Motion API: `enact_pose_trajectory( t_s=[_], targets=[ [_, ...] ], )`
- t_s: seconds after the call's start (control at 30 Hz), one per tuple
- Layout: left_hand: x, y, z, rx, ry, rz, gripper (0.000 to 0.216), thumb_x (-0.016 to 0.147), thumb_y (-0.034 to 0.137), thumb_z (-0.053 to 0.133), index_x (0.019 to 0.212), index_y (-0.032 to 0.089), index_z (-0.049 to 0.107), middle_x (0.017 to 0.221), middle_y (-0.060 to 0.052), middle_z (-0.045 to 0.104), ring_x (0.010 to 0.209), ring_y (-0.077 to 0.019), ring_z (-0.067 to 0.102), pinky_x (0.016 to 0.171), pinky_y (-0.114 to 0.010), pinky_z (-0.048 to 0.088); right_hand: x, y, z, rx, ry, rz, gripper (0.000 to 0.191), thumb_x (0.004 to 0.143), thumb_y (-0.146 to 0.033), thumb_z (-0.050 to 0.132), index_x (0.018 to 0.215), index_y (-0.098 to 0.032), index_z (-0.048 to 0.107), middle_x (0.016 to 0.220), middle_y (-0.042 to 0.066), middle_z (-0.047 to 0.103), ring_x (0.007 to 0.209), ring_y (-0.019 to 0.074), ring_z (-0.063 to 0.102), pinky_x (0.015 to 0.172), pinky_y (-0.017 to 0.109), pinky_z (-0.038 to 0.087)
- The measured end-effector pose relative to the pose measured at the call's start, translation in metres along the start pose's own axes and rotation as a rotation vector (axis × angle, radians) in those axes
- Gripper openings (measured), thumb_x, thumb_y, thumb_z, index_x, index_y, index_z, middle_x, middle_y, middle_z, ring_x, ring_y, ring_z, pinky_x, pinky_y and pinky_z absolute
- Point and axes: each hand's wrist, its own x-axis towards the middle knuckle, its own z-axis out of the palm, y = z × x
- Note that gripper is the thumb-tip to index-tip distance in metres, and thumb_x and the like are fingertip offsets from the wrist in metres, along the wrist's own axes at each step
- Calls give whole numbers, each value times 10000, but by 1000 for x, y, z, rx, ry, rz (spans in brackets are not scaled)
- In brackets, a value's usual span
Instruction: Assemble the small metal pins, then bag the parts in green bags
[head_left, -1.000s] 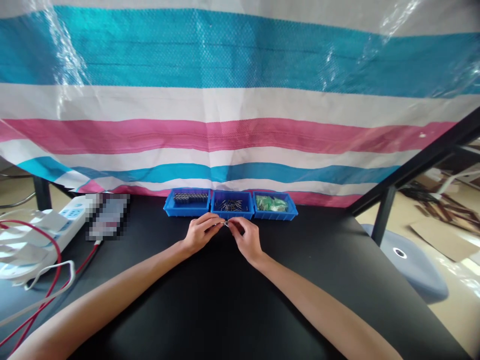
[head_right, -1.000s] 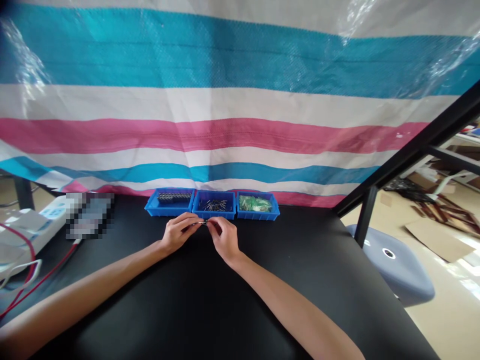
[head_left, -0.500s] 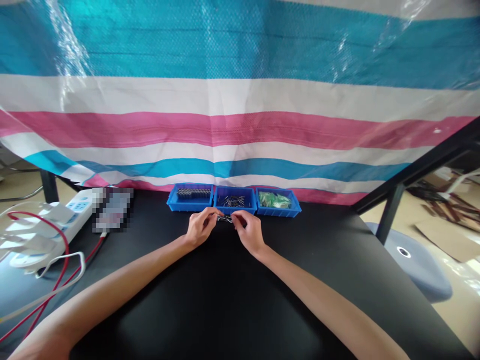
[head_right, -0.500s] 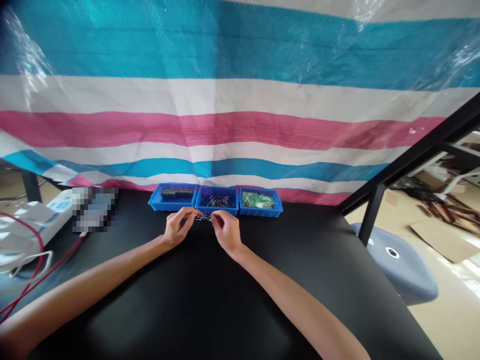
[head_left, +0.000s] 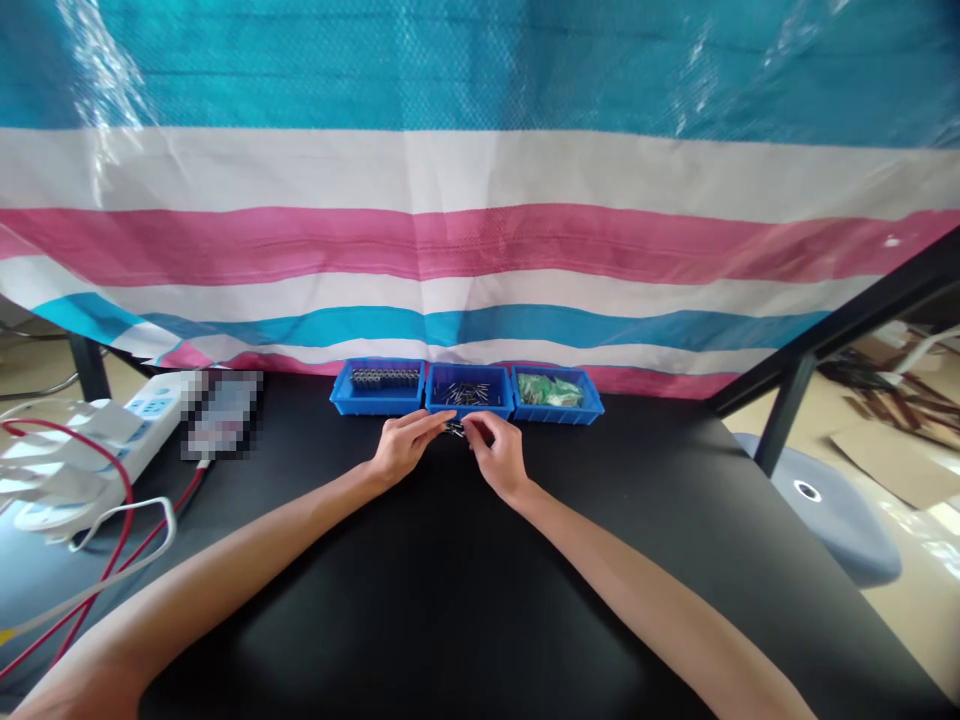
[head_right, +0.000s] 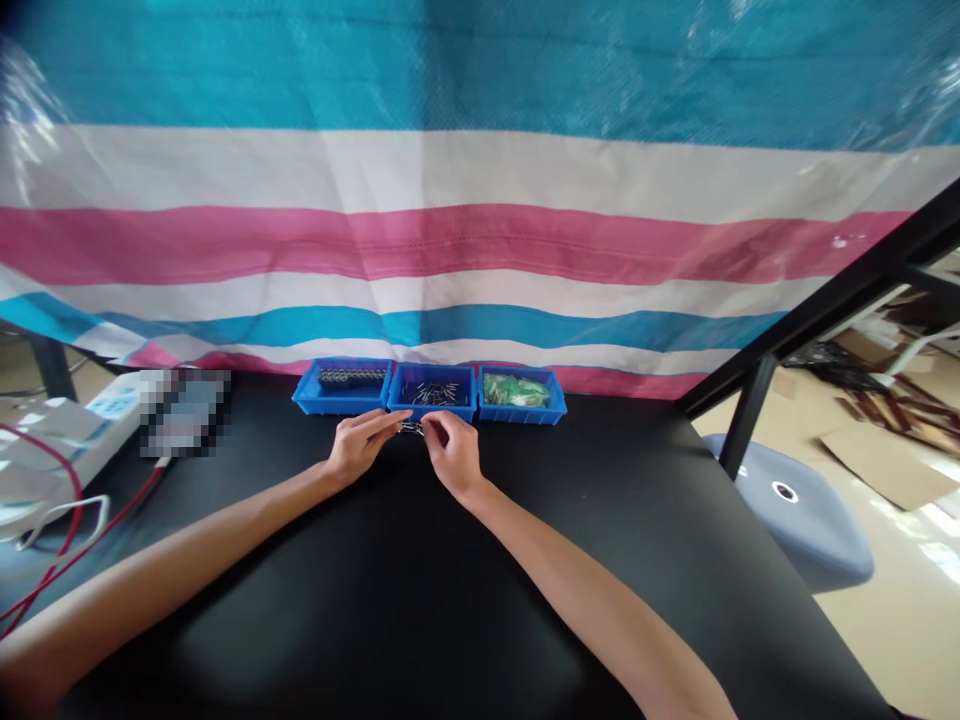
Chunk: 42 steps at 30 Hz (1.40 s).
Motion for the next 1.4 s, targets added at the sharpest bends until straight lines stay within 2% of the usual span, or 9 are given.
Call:
enact_pose_trajectory(
  t_s=[0.13,0.33,0.47,0.63,0.9,1.07,1.13,1.27,1.4],
  targets=[
    [-1,-2,1,9,54,8,181,889,232,580,1035,185,677,819,-32,709,704,-116,661,674,-199,520,-3,2,1,1,-6,-22,161,907,-274,513,876,-186,644,789,34,670,650,144,608,630,250,478],
    [-2,-2,2,-51,5,16,205,924,182,504,1051,192,664,879,-38,715,780,-118,677,718,-200,526,-5,1,1,-18,-32,-72,154,908,-237,493,904,-192,640,780,31,652,650,145,594,638,260,484],
    [-4,-3,2,-37,7,-57,175,934,221,489,1047,178,616,767,-10,697,693,-108,670,673,-184,512,-6,-1,1,-6,-47,-127,149,907,-220,490,937,-193,633,812,39,648,660,144,589,627,262,486],
    [-7,-5,3,-38,-39,-118,170,946,279,462,1062,183,540,635,41,610,529,-75,577,579,-165,463,-8,-1,2,-23,-66,-181,151,908,-216,498,980,-192,629,798,40,635,640,138,575,623,261,491],
    [-9,-6,3,-31,-93,-161,212,953,335,434,1043,182,548,581,52,548,489,-74,508,539,-169,424,-8,2,4,-34,-90,-235,167,911,-235,516,969,-196,667,793,43,636,669,143,602,636,257,504],
    [-4,-2,2,-17,-76,-152,226,925,344,500,1082,188,545,676,27,630,525,-82,553,560,-175,444,-9,-2,1,-33,-71,-203,183,922,-243,491,958,-193,663,812,51,649,703,154,618,678,274,514],
    [-1,0,1,-3,-48,-153,203,913,341,525,1035,186,568,734,7,653,549,-83,565,565,-173,450,-9,-4,0,-33,-41,-189,188,927,-248,482,952,-192,660,797,48,647,694,155,618,673,275,513],
    [2,3,0,49,-3,-132,167,916,315,519,879,171,594,731,0,625,550,-78,524,563,-174,439,-8,-5,-1,-32,-17,-178,190,931,-250,480,931,-189,660,790,46,640,691,153,613,673,271,503],
    [2,5,-1,50,30,-83,131,912,279,529,896,167,595,785,-14,624,569,-76,513,568,-177,435,-8,-3,0,-35,-25,-193,186,926,-245,495,922,-176,667,783,46,638,690,151,609,667,269,495]
  ],
)
